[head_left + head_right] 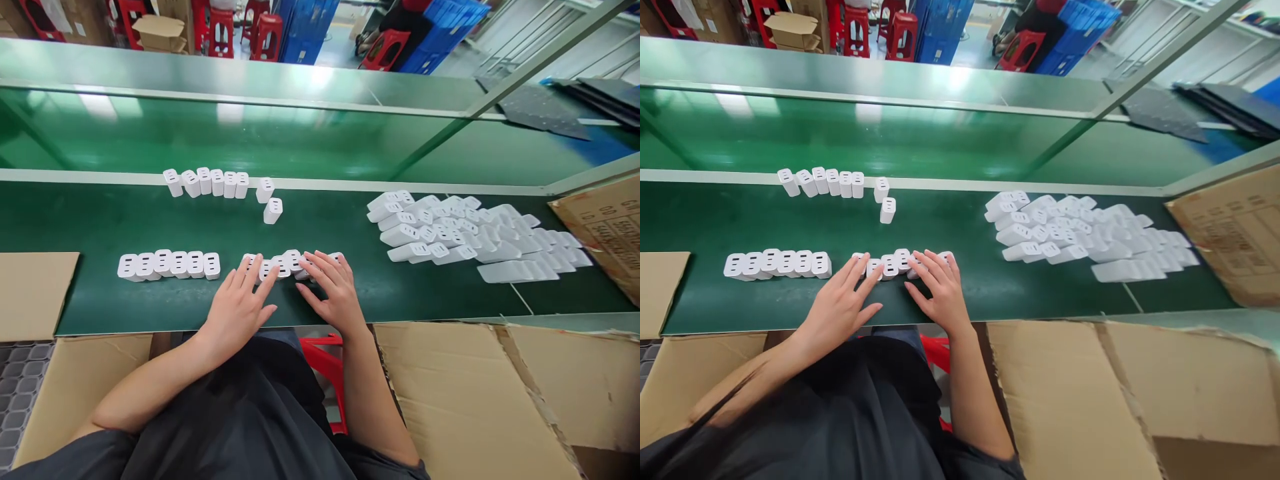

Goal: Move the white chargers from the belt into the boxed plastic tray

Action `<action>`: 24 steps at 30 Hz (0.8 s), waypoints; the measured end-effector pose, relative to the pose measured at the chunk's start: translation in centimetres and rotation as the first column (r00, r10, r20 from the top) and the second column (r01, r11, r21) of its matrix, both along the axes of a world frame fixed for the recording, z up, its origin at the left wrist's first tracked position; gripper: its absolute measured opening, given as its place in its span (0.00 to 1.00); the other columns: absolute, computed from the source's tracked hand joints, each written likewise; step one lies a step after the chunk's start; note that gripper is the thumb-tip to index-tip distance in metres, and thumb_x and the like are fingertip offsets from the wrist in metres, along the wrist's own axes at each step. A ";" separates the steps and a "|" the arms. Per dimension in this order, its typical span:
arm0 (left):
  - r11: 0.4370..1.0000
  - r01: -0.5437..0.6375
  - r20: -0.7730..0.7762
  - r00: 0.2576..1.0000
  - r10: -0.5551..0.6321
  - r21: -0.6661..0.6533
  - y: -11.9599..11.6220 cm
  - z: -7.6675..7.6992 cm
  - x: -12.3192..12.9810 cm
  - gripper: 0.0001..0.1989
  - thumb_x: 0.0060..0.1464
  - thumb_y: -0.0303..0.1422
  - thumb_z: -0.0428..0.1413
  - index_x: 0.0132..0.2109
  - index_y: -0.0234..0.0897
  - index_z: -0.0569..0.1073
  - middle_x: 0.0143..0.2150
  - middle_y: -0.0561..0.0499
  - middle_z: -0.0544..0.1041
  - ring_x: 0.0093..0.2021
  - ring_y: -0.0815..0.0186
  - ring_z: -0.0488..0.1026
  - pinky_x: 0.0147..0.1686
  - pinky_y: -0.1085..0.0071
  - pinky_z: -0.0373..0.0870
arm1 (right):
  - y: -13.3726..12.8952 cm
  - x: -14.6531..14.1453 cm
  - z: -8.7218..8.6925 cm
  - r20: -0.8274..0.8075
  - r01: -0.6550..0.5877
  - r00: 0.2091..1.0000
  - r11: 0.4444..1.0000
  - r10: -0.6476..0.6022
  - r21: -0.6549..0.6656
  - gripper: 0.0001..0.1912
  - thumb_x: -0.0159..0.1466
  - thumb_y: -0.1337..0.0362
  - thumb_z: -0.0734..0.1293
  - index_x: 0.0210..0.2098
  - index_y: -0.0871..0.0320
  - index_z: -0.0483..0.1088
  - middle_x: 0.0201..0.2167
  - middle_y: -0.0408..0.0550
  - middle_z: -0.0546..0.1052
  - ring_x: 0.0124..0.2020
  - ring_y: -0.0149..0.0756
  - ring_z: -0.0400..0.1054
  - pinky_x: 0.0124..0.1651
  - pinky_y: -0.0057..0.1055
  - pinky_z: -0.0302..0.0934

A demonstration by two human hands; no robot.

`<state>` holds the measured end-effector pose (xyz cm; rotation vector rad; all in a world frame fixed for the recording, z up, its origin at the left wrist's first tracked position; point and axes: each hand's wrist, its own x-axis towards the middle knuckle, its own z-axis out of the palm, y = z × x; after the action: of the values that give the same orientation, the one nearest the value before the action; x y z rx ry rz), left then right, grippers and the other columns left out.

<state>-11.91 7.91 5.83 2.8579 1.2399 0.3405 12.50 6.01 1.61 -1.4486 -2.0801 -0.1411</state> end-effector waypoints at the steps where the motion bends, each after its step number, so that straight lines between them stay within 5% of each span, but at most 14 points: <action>1: 1.000 -0.012 0.035 0.999 0.011 0.029 0.3 0.2 -0.5 0.31 0.65 0.43 0.52 0.70 0.36 0.59 0.70 0.38 0.58 0.68 0.48 0.59 0.63 0.55 0.62 | 0.1 0.1 0.2 -0.007 -0.013 1.000 1.000 0.013 -0.011 0.18 0.71 0.59 0.64 0.59 0.54 0.68 0.59 0.51 0.72 0.63 0.44 0.63 0.71 0.50 0.45; 6: 0.988 -0.086 0.104 0.992 0.073 0.131 2.2 0.9 -2.4 0.29 0.64 0.45 0.54 0.65 0.30 0.65 0.61 0.40 0.70 0.61 0.48 0.65 0.59 0.54 0.62 | 0.4 -1.1 1.6 -0.063 -0.054 0.996 0.998 0.056 0.037 0.20 0.69 0.59 0.66 0.59 0.54 0.68 0.59 0.50 0.72 0.64 0.46 0.62 0.71 0.53 0.43; 12: 0.984 -0.076 0.070 0.995 0.066 0.163 2.8 0.6 -2.2 0.21 0.64 0.42 0.56 0.57 0.33 0.72 0.51 0.41 0.76 0.53 0.51 0.69 0.50 0.56 0.61 | 0.7 -4.5 2.7 0.000 -0.059 0.998 0.997 0.059 0.044 0.13 0.70 0.57 0.66 0.52 0.53 0.74 0.51 0.47 0.77 0.55 0.43 0.68 0.66 0.45 0.52; 16: 0.982 -0.053 0.118 0.993 0.031 0.182 2.6 0.3 -2.1 0.16 0.65 0.40 0.55 0.53 0.35 0.73 0.49 0.43 0.78 0.52 0.55 0.70 0.50 0.58 0.59 | 0.2 -5.9 2.1 0.019 0.024 1.000 0.996 -0.025 0.087 0.10 0.70 0.59 0.66 0.49 0.53 0.76 0.49 0.47 0.78 0.50 0.41 0.70 0.56 0.39 0.59; 24: 0.975 0.013 0.137 0.990 -0.044 0.224 2.9 -0.1 -2.6 0.18 0.62 0.44 0.58 0.49 0.33 0.70 0.42 0.47 0.78 0.50 0.57 0.71 0.52 0.57 0.56 | -0.9 -7.6 0.8 -0.106 0.067 0.993 0.991 -0.054 0.120 0.12 0.67 0.60 0.70 0.49 0.56 0.75 0.49 0.51 0.77 0.51 0.44 0.70 0.54 0.40 0.62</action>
<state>-14.56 10.83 5.75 2.9659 1.2046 0.7107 4.93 5.16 2.37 -1.4145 -1.9116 -0.2110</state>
